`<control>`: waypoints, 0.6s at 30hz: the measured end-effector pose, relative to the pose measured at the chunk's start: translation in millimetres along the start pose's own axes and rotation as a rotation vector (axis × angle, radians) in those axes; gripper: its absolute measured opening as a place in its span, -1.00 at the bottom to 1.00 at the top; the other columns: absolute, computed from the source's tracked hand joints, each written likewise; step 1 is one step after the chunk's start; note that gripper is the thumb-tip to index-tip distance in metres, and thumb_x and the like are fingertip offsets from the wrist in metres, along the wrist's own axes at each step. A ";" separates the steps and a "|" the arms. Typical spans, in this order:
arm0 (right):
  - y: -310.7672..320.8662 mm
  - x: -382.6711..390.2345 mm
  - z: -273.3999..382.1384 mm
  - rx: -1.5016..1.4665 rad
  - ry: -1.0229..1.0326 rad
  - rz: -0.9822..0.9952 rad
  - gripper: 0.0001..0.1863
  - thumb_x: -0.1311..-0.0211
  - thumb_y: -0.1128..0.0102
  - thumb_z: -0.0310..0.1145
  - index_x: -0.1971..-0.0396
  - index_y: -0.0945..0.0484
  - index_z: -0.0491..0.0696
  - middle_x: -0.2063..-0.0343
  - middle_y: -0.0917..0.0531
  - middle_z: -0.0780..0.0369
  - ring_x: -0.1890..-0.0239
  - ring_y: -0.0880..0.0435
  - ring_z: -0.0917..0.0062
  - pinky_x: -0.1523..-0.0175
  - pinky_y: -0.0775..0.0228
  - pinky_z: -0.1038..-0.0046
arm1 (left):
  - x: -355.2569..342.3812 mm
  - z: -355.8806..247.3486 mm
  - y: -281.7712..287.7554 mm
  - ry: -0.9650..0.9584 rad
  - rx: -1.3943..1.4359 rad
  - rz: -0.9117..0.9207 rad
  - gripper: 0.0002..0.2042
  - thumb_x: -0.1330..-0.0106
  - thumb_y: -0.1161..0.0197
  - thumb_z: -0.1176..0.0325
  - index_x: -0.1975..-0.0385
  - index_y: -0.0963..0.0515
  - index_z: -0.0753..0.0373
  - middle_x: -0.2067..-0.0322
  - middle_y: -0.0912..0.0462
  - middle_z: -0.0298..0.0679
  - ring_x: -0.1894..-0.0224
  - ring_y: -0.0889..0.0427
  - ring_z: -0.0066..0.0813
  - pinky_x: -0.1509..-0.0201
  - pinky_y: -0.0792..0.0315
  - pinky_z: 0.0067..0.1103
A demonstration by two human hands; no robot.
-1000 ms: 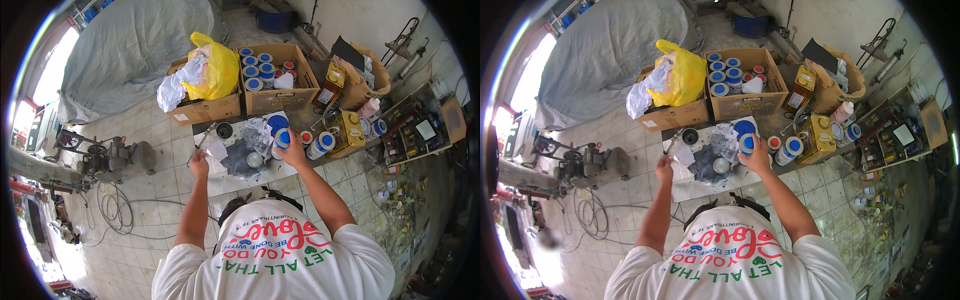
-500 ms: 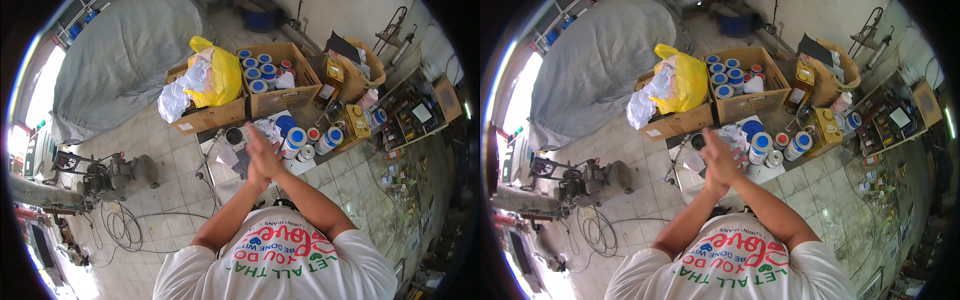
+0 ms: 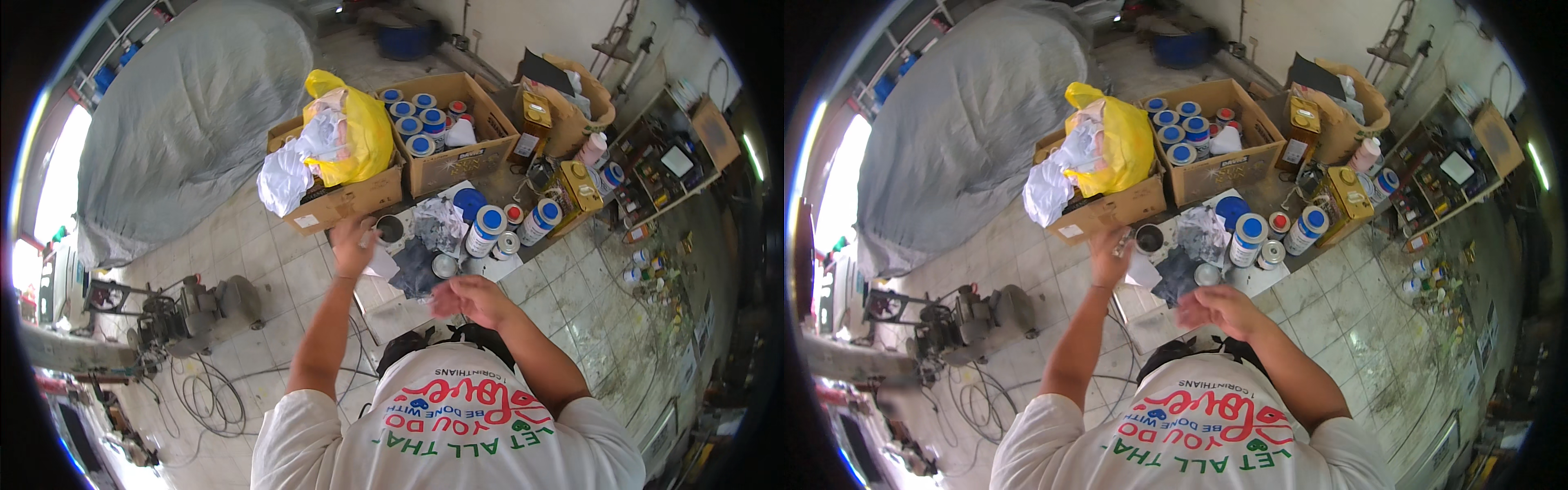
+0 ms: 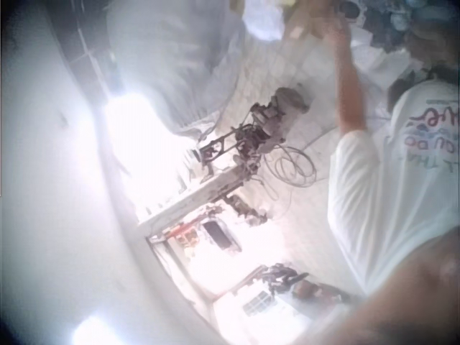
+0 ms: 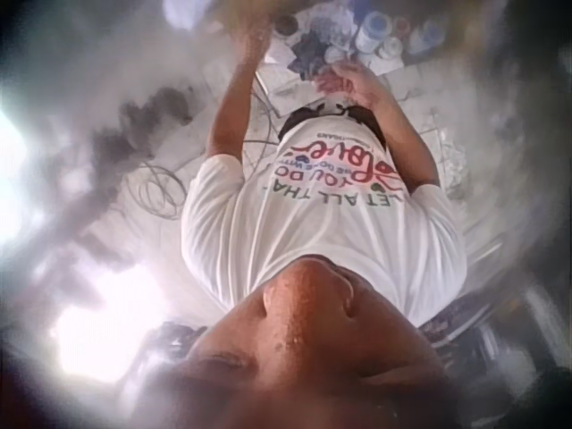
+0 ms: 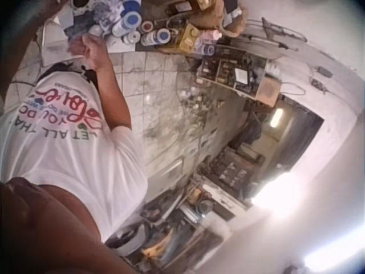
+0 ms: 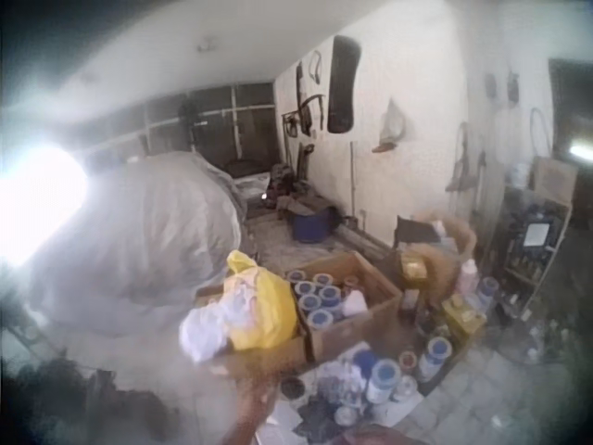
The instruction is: The person opens several paint cans and pours their contents into a larger container. They then use a cloth to wipe the rims of the cans and the container, and finally closes the container with a lid.
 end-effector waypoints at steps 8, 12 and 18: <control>33.2 75.0 -63.5 0.043 0.061 -0.684 -0.91 -0.45 -0.26 -0.41 0.12 -0.61 -0.03 0.31 -0.69 0.28 0.31 -0.70 0.57 0.21 -0.56 0.50 | 23.4 110.6 -21.2 0.784 0.216 0.167 -0.66 -0.30 -0.42 0.22 0.02 -0.70 0.29 0.05 -0.77 0.01 -0.01 -0.74 -0.01 -0.12 -0.57 -0.23; 47.1 74.0 -77.7 0.110 -0.046 -0.703 -0.82 -0.48 -0.27 -0.25 0.17 -0.65 -0.06 0.37 -0.68 0.31 0.36 -0.66 0.61 0.24 -0.52 0.52 | 110.2 138.7 -72.3 0.572 -0.022 0.429 -0.55 -0.29 -0.40 0.06 -0.01 -0.67 0.29 0.17 -0.78 0.10 0.04 -0.75 0.12 -0.07 -0.58 -0.16; 54.8 64.7 -78.6 0.144 -0.174 -0.703 -0.70 -0.53 -0.23 -0.14 0.20 -0.69 -0.09 0.46 -0.66 0.33 0.42 -0.61 0.65 0.30 -0.46 0.55 | 99.3 132.4 -118.8 0.947 -0.030 0.527 -0.54 -0.34 -0.34 -0.01 0.01 -0.68 0.28 0.08 -0.75 0.15 -0.05 -0.72 0.14 -0.11 -0.54 -0.13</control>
Point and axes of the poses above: each hand's wrist, its own x-axis away from the middle knuckle, its own y-axis out of the back of the hand, z = x × y, the point moved 3 cm from there along -x, towards the middle knuckle
